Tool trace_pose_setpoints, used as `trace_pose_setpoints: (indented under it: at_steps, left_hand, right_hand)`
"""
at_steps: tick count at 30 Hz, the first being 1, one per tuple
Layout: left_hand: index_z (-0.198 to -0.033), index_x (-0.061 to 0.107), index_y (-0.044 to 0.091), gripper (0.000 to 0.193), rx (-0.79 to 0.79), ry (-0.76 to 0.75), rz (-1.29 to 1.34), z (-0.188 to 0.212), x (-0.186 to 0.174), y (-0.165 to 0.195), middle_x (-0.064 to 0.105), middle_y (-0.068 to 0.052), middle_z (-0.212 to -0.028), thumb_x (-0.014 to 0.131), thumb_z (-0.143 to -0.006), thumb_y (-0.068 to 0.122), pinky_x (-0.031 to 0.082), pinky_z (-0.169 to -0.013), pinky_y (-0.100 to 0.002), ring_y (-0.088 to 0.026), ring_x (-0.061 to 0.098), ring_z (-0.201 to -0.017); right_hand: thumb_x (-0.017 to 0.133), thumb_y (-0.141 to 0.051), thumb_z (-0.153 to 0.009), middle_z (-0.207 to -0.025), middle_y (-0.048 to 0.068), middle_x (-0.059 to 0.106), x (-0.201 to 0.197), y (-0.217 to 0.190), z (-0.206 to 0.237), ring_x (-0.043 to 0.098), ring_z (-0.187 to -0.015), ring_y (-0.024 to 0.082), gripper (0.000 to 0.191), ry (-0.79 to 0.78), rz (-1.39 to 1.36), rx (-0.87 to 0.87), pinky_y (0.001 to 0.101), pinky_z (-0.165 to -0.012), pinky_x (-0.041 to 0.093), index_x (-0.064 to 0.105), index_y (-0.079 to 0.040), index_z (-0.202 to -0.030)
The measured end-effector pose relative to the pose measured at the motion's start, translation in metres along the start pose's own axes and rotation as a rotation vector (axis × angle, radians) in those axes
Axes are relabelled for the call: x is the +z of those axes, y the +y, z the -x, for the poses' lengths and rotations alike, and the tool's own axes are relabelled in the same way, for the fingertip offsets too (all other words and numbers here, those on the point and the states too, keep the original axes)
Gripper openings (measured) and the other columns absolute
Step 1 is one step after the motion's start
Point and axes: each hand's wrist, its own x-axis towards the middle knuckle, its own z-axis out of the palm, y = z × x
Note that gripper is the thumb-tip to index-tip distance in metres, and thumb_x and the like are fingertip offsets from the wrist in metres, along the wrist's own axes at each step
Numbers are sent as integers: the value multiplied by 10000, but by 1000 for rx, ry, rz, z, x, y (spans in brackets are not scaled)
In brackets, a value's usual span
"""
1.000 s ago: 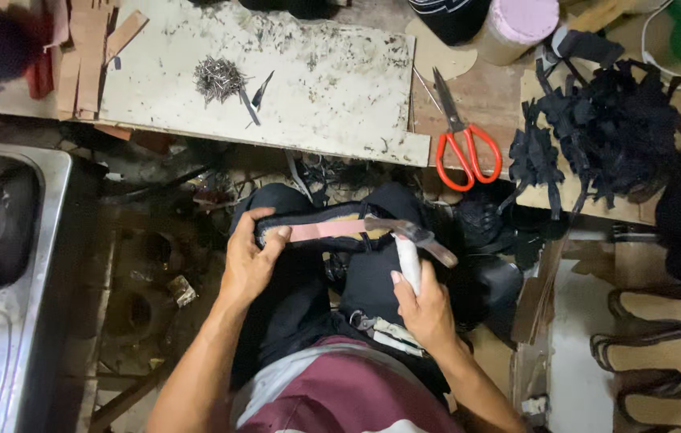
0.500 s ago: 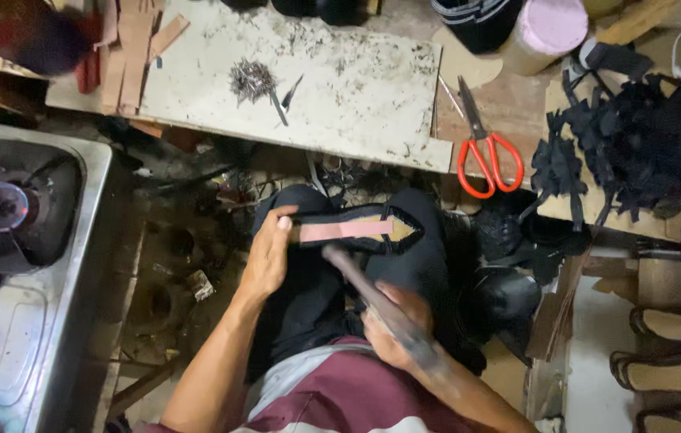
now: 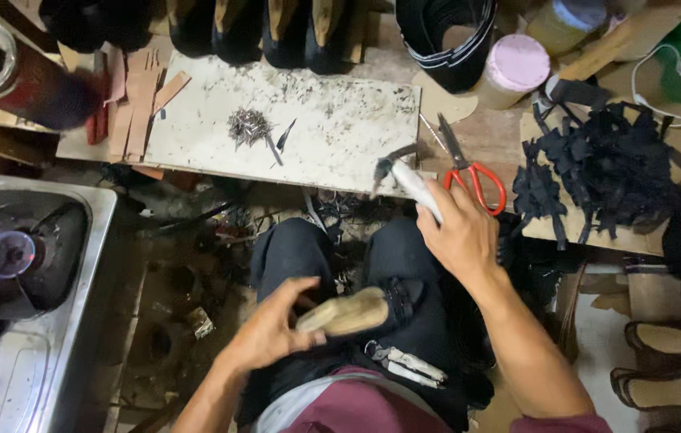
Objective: The person sits at a workbench and works on a black flat shoe, scraping and trimming the edge of the insole with a small hand tool, then hammers the sole area and applies adhesive with a brush. They turn the shoe over repeatedly to work different sides, then place the finished shoe on a rack with other completed shoes.
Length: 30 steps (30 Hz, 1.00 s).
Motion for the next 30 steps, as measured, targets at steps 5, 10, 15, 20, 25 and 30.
trace_pose_setpoints:
  at_steps: [5,10,15,20,25,30]
  left_hand:
    - [-1516,426,113,905,-113,-407,-283,-7,22,27,582,-163,-1372,854,-730,252,381,-1108,-427,-333,554,-1277]
    - [-1514,445,92,850,-161,-333,72,-4,23,26,556,-147,-1460,800,-750,209,443,-1111,-391,-285,554,-1356]
    - [-1513,432,69,853,-171,-70,425,-18,6,47,543,-118,-1474,805,-755,185,363,-1151,-371,-234,490,-1381]
    - [-1562,350,42,910,184,199,253,-81,-36,112,478,-135,-1542,780,-772,179,298,-1208,-394,-251,419,-1462]
    - [-1604,375,49,766,642,336,338,-204,-54,193,490,-125,-1535,731,-930,123,389,-1259,-394,-232,488,-1439]
    - [-1251,613,1,457,680,693,104,-346,-66,271,724,-121,-1104,745,-857,192,577,-913,-335,-216,683,-996]
  right_hand:
    - [750,-243,-881,-928,151,637,14,1,-32,657,-823,385,405,-11,124,-106,502,-710,530,703,-144,-1272]
    - [753,-167,-823,-1109,130,671,7,-3,-26,652,-1014,377,394,230,37,-207,505,-946,518,691,-71,-1200]
    - [707,-40,-930,-1216,197,658,-4,-6,34,654,-1120,363,300,373,-388,68,419,-976,527,649,20,-1219]
    - [720,-43,-824,-1090,179,691,30,-38,112,672,-1031,359,277,154,-543,31,410,-908,542,687,5,-1095]
    - [733,-33,-858,-1095,147,712,56,-52,152,711,-985,286,257,-65,-629,-20,349,-869,579,711,15,-1109]
    - [676,-77,-901,-1073,161,724,54,-39,158,700,-992,335,235,-144,-575,-64,449,-870,543,731,20,-1109]
